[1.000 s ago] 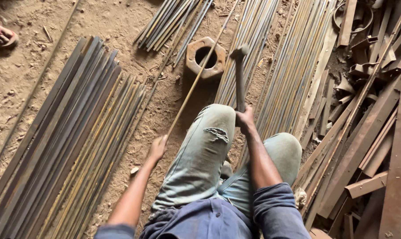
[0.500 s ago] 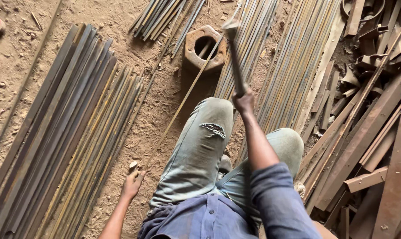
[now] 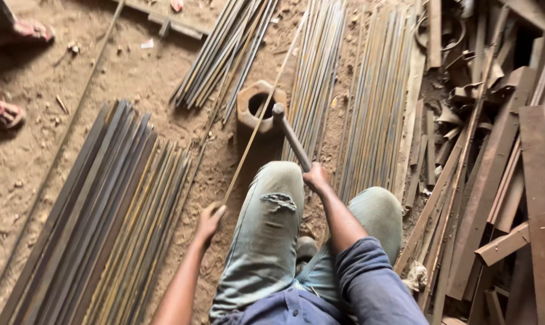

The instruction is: The person sits on the ground and repeatedly strikes the end of a metal rod with a sledgehammer against a hexagonal anvil to sharpen or shape the tip. The person handles the rod with both hands, adjusting its position between strikes.

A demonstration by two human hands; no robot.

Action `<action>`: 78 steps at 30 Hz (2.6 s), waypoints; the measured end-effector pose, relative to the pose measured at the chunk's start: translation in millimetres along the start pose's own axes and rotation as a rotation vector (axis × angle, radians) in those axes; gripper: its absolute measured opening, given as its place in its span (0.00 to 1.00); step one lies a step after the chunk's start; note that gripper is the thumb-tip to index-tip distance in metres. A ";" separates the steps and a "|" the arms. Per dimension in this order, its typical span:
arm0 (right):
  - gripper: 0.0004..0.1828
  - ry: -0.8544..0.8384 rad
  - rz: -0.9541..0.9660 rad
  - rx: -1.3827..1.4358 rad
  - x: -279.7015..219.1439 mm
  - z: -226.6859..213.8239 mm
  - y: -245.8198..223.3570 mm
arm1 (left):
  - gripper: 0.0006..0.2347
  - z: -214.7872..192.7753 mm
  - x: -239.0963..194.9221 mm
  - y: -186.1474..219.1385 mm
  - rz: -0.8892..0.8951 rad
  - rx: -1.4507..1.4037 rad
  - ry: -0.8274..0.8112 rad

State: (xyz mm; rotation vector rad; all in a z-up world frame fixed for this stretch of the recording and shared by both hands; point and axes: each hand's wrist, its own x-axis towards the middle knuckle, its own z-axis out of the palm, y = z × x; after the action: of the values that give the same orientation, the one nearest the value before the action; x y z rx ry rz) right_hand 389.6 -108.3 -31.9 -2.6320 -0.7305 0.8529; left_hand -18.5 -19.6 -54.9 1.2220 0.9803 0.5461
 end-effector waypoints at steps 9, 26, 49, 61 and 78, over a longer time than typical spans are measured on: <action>0.22 -0.124 0.082 0.086 -24.6 -34.5 -24.1 | 0.11 60.3 93.6 54.7 -0.279 0.328 -0.057; 0.30 -0.120 -0.050 0.324 -5.9 0.8 4.9 | 0.23 232.8 -1.7 382.2 -0.071 -1.025 -0.875; 0.23 -0.116 -0.088 0.409 -11.3 -3.9 7.1 | 0.26 305.4 3.0 434.6 0.073 -1.108 -0.825; 0.20 -0.182 -0.096 0.515 -13.7 3.4 7.4 | 0.34 299.8 14.6 416.9 0.324 -0.641 -0.492; 0.12 -0.348 -0.007 0.805 -27.7 -28.5 -7.8 | 0.22 3.2 35.1 -28.5 -0.113 0.536 -0.006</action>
State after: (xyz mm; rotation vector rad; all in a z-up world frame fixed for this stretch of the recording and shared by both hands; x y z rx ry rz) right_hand 384.6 -119.8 6.6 -1.7871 -0.3487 1.2884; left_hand -2.4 -1.4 -93.2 1.6254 1.2269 0.1896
